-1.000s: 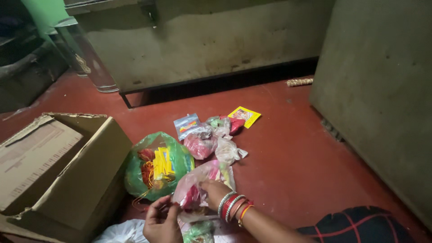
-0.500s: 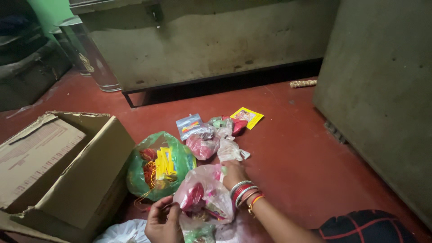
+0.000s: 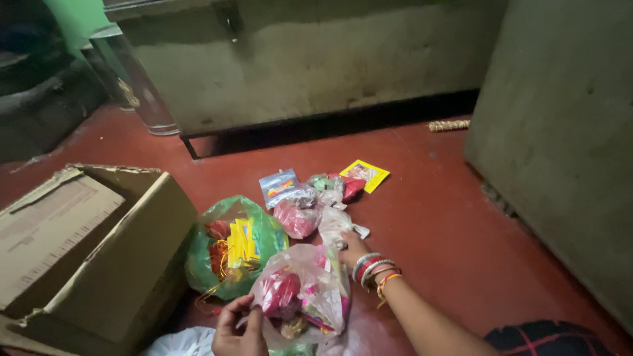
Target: The person sorts items on the floor by opening various plastic bags containing items like small packets, powder, and small round objects, handling them one at a time and placing some items into a plastic bag.
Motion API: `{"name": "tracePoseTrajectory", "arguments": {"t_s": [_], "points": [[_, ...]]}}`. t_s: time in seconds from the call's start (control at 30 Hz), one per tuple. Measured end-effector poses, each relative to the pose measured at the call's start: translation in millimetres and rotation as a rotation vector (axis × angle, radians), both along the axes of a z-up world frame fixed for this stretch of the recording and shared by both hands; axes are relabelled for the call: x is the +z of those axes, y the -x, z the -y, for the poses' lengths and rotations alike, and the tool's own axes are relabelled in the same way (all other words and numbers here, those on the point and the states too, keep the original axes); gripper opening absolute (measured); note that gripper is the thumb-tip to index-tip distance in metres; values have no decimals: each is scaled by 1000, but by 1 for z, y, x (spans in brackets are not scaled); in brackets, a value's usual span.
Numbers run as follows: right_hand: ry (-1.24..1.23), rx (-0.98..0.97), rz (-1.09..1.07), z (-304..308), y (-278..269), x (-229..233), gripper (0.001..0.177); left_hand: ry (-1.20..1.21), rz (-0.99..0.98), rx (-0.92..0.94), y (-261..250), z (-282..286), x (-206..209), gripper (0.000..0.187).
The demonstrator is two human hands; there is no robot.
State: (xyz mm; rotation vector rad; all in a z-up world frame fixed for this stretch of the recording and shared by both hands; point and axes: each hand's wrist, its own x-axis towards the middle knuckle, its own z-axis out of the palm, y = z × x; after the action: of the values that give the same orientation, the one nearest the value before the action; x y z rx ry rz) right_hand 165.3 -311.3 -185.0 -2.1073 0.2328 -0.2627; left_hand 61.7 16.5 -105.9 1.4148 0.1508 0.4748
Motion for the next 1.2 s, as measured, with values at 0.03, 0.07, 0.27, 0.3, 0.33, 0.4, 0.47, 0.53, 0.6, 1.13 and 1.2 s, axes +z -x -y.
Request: {"name": "tracePoseTrajectory", "arguments": {"t_s": [0.03,0.07,0.27,0.3,0.33,0.4,0.47,0.53,0.6,1.13,1.2], "points": [[0,1,-2,-1,-2,4,71,-33,-102,38,3,1,8,27],[-69,56,63,-4,-6,16,73,-33,-104,39,5,3,16,27],[-589,280,131,-44,28,160,76,-72,164,-48,17,5,43,28],[-717,293,41,-49,34,183,76,-9,182,-111,17,9,46,31],[-717,301,42,-52,39,205,76,54,200,-175,17,12,48,34],[-448,518,284,-56,51,244,60,92,210,-219,21,18,53,40],[-483,590,237,-63,68,277,53,135,221,-266,21,17,58,45],[-518,658,185,-68,89,308,47,94,124,-311,21,16,63,72],[-607,715,125,-77,107,332,46,204,43,-336,22,17,69,78],[-750,324,-269,-77,90,263,55,499,-61,-479,40,21,88,52],[-579,366,-532,-76,101,256,57,474,-12,-487,39,20,83,50]]}}
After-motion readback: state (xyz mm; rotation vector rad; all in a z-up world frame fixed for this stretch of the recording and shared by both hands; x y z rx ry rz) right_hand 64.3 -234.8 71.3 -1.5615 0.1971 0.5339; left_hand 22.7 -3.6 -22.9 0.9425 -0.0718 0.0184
